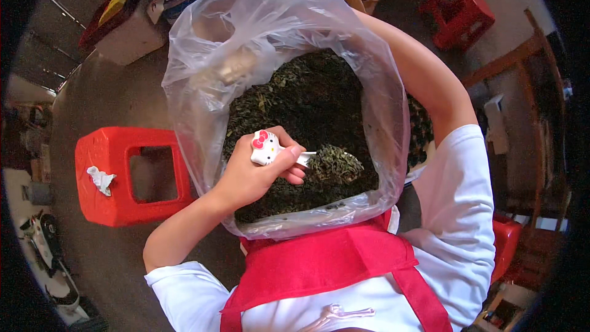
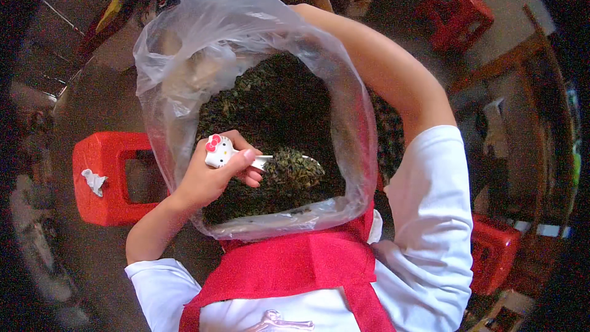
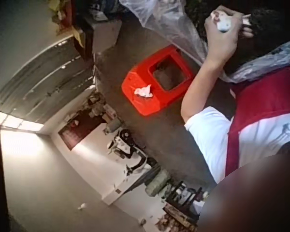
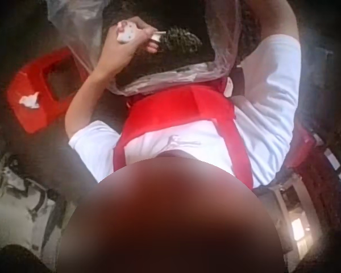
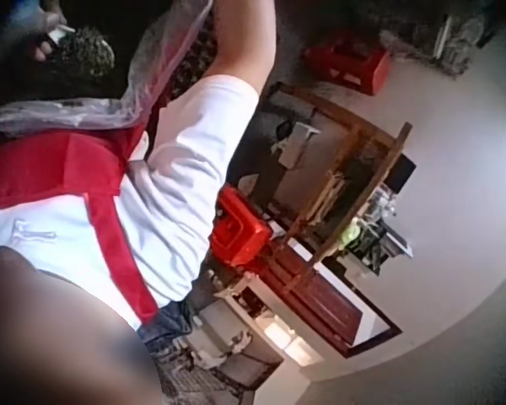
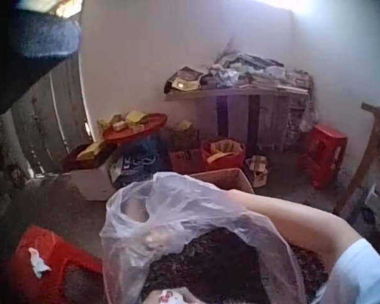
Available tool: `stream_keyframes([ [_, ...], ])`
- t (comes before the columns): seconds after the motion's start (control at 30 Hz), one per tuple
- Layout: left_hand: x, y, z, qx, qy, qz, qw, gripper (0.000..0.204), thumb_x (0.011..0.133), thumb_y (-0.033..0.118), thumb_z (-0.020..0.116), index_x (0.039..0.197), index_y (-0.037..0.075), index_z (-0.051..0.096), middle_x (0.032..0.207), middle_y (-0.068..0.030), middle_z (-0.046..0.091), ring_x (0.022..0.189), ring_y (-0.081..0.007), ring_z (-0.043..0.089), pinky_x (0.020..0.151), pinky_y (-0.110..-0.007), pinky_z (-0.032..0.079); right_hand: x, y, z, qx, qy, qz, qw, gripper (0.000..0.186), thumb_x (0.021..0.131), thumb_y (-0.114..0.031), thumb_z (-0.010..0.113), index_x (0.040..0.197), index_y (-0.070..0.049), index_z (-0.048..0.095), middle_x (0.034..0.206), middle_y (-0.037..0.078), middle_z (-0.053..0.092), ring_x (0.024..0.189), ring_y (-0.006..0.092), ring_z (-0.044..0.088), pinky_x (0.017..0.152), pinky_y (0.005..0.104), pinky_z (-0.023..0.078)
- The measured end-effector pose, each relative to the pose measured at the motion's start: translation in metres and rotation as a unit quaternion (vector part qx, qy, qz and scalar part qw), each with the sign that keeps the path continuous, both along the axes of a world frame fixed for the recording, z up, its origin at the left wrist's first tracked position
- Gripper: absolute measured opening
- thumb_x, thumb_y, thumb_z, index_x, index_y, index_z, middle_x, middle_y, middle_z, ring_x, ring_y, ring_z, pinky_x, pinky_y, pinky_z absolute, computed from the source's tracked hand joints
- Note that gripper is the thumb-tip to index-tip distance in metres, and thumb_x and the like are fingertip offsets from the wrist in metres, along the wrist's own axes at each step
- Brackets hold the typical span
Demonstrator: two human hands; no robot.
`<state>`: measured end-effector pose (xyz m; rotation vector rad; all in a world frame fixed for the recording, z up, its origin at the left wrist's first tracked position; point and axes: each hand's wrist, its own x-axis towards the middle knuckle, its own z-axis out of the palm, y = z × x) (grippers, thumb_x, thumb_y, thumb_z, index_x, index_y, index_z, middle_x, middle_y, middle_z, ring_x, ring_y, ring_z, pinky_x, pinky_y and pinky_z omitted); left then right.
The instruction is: Scoop dried tea leaves from a large bulk container and sort them into smaller piles or containers.
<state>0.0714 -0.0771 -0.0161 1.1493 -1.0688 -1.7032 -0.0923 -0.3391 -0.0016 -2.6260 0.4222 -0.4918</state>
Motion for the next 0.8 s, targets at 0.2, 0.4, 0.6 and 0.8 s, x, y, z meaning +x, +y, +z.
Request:
stream_keyframes([
  [0.2,0.0,0.004,0.002,-0.009,0.002,0.002,1.0,0.018,0.094,0.015,0.06,0.09,-0.003,0.059,0.08,-0.0097,0.065,0.072,-0.015,0.068,0.064,-0.027,0.059,0.003,-0.024,-0.018,0.004,0.01,-0.012,1.0,0.044,0.089,-0.011,0.061,0.133,-0.013,0.054,0.135,0.019,0.053,0.125,0.0287,0.05,0.107,0.0388,0.036],
  [0.4,-0.007,0.005,0.005,-0.004,-0.008,-0.011,1.0,0.017,0.094,0.014,0.061,0.091,-0.003,0.06,0.081,-0.0093,0.065,0.071,-0.0146,0.068,0.064,-0.027,0.059,0.004,-0.087,-0.045,-0.044,0.008,-0.027,0.999,0.032,0.085,-0.022,0.06,0.114,-0.009,0.061,0.109,0.02,0.064,0.103,0.0355,0.061,0.087,0.0436,0.049],
  [0.6,-0.005,0.008,0.005,-0.005,-0.01,0.024,1.0,0.017,0.093,0.014,0.061,0.093,-0.003,0.06,0.08,-0.0124,0.065,0.068,-0.0179,0.068,0.062,-0.03,0.06,-0.015,-0.029,0.042,-0.155,0.023,-0.099,0.983,0.026,0.084,-0.013,0.061,0.107,-0.002,0.064,0.093,0.016,0.068,0.084,0.0279,0.067,0.075,0.0359,0.053],
  [0.8,0.001,0.014,0.007,-0.002,-0.006,0.041,0.999,0.016,0.093,0.012,0.061,0.092,-0.003,0.061,0.08,-0.0114,0.065,0.067,-0.0167,0.067,0.062,-0.029,0.06,-0.075,0.068,0.126,0.023,-0.19,-0.156,0.969,0.028,0.083,0.013,0.048,0.104,0.0,0.062,0.101,0.008,0.066,0.089,0.016,0.06,0.077,0.0276,0.052],
])
